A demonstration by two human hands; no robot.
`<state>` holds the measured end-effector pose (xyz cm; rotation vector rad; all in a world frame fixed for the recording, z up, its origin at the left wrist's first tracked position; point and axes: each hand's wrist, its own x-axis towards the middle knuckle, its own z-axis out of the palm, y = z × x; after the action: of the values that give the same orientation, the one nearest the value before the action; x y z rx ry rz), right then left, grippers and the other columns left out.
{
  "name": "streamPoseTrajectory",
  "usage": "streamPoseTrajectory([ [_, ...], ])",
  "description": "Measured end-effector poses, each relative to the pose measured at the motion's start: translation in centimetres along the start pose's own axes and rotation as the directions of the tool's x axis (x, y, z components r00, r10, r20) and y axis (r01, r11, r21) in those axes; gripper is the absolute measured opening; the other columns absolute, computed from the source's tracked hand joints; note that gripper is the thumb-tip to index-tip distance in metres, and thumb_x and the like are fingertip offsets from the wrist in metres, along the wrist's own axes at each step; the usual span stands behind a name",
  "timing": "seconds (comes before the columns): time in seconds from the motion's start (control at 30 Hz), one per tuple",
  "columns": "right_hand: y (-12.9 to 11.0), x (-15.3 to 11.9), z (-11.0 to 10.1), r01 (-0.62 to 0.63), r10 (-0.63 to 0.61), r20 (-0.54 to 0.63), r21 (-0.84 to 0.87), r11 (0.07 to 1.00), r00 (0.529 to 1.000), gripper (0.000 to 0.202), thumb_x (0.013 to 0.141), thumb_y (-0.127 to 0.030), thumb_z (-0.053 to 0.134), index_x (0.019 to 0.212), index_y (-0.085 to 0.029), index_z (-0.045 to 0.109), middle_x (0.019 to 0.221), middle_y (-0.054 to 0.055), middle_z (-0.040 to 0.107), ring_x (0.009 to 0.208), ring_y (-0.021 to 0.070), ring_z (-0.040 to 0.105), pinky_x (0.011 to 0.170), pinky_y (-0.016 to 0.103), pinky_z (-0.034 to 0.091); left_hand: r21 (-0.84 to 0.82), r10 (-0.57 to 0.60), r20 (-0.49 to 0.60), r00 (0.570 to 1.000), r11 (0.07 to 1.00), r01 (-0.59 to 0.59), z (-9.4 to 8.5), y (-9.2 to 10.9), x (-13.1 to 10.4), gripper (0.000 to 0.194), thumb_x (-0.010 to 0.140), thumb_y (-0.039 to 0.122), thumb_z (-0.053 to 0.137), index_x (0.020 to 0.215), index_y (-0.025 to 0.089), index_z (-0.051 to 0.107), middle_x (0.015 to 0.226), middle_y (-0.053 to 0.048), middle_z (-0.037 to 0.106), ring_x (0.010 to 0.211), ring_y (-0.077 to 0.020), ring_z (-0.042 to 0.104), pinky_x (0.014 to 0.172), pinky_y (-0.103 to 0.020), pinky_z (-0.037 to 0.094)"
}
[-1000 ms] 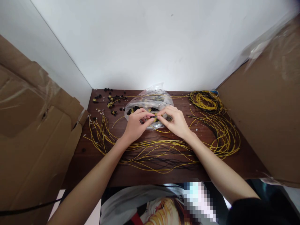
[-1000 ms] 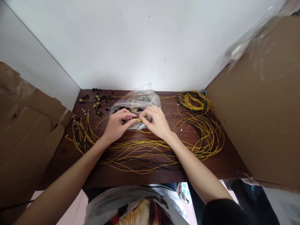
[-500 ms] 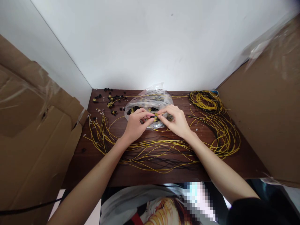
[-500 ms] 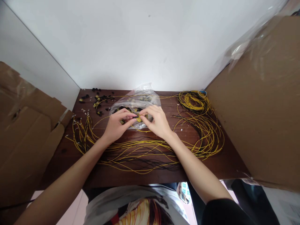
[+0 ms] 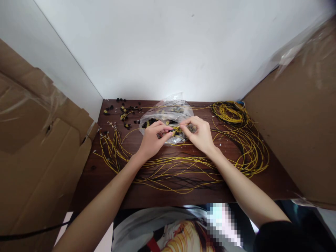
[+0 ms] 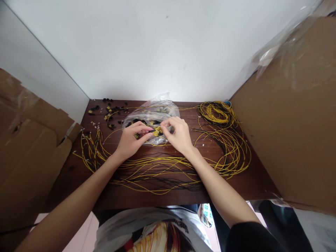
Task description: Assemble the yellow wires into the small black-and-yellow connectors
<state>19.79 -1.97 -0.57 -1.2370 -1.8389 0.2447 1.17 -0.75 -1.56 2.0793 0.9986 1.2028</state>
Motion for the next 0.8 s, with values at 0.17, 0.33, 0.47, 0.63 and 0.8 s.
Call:
streamPoseTrajectory([
  [0.17,-0.31,0.01,0.0,0.082,-0.084,0.074,0.029,0.996,0.994,0.009,0.081,-0.019,0.056,0.082,-0.022,0.064,0.08,0.001,0.068,0.079,0.0183,0.06,0.078,0.035,0.043,-0.002,-0.003,-0.001,1.0,1.0,0.003,0.03,0.06,-0.02,0.011,0.077,0.022,0.064,0.084,0.016,0.07,0.075,-0.002,0.058,0.066,-0.0107,0.054,0.057,-0.022,0.046],
  [0.33,-0.31,-0.07,0.18,0.095,-0.095,0.095,0.011,0.995,0.991,0.009,0.082,-0.021,0.056,0.077,-0.022,0.063,0.081,0.001,0.069,0.08,0.0184,0.06,0.078,0.035,0.042,-0.01,-0.004,0.002,1.0,1.0,0.004,0.06,0.1,-0.02,0.011,0.077,0.021,0.064,0.085,0.015,0.07,0.074,-0.002,0.058,0.066,-0.0107,0.054,0.057,-0.022,0.045],
  [0.47,-0.02,-0.11,0.2,0.023,-0.022,0.034,-0.038,0.999,0.999,0.008,0.08,-0.021,0.057,0.076,-0.021,0.064,0.08,0.001,0.069,0.078,0.019,0.06,0.077,0.035,0.042,-0.009,-0.004,0.005,1.0,1.0,0.004,0.07,0.08,-0.02,0.012,0.077,0.021,0.065,0.086,0.015,0.07,0.075,-0.002,0.059,0.064,-0.0104,0.054,0.058,-0.022,0.045],
  [0.63,0.18,-0.06,0.08,0.003,-0.003,-0.007,-0.025,1.0,1.0,0.008,0.079,-0.019,0.057,0.076,-0.021,0.064,0.078,0.001,0.068,0.076,0.018,0.06,0.075,0.034,0.042,-0.007,-0.008,0.009,1.0,1.0,0.008,0.06,0.09,-0.03,0.012,0.077,0.021,0.064,0.086,0.015,0.07,0.076,-0.002,0.06,0.064,-0.0102,0.054,0.058,-0.022,0.045],
  [0.8,-0.05,-0.05,-0.01,0.095,-0.094,0.043,-0.017,0.995,0.995,0.009,0.081,-0.018,0.056,0.08,-0.021,0.064,0.081,0.001,0.068,0.08,0.0181,0.059,0.077,0.034,0.041,-0.008,-0.013,0.005,1.0,1.0,0.013,0.05,0.14,-0.02,0.011,0.077,0.02,0.064,0.085,0.014,0.07,0.075,-0.002,0.059,0.065,-0.0102,0.054,0.058,-0.021,0.045],
])
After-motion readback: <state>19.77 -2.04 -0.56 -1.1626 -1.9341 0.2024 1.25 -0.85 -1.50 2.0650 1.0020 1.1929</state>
